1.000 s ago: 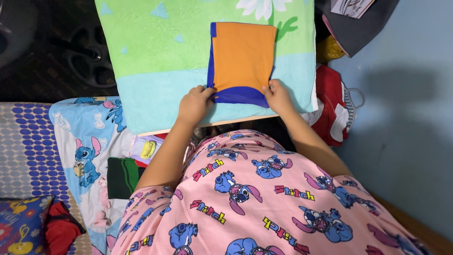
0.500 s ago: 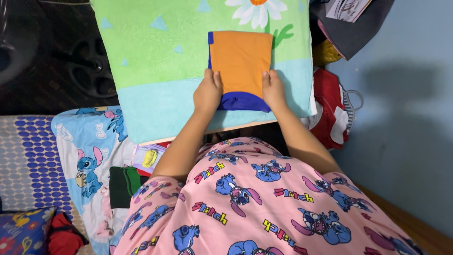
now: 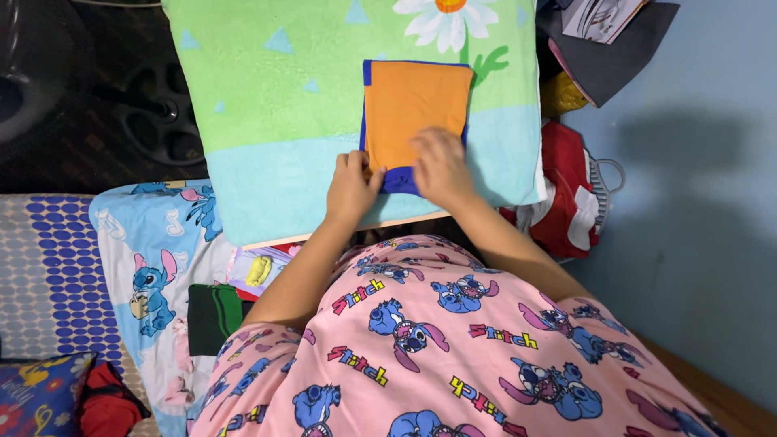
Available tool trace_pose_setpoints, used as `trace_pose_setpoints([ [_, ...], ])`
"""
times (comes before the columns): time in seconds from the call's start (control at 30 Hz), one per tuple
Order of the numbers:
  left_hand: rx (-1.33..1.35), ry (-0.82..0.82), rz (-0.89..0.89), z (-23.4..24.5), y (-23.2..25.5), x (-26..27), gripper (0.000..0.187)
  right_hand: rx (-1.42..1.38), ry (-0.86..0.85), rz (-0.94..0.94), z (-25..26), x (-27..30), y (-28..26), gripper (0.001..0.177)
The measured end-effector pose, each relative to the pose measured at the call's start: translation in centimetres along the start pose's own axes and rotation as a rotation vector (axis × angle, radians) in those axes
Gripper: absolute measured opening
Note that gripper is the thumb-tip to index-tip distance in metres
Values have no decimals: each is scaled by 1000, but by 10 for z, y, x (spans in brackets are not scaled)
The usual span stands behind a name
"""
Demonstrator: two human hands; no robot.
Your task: The person folds several shirts one by one on a small table. They smooth each shirt, fold the sleeves and body, then place the folded items on a bed. The shirts include a black shirt, a blue and orange shirt, and a red shirt.
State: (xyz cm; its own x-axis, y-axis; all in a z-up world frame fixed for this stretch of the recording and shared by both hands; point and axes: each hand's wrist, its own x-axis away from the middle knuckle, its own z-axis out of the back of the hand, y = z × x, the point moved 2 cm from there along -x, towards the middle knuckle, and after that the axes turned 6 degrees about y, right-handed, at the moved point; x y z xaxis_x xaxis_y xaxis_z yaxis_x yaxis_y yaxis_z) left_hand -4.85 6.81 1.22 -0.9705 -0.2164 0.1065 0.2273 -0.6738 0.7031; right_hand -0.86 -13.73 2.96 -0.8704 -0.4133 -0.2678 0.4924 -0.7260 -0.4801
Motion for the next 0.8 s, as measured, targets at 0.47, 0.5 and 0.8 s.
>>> trace_pose_setpoints([
  [0.47,31,154,-303,13,-40,38,24,42,-240,185,-47,-37,-29,73],
  [0.5,-7,136,-315,12,-41,42,23,96,-225,158,-49,-36,-29,75],
  [0.8,-198,101,-528,14,-40,47,45,59,-221,198,-50,-37,-24,76],
])
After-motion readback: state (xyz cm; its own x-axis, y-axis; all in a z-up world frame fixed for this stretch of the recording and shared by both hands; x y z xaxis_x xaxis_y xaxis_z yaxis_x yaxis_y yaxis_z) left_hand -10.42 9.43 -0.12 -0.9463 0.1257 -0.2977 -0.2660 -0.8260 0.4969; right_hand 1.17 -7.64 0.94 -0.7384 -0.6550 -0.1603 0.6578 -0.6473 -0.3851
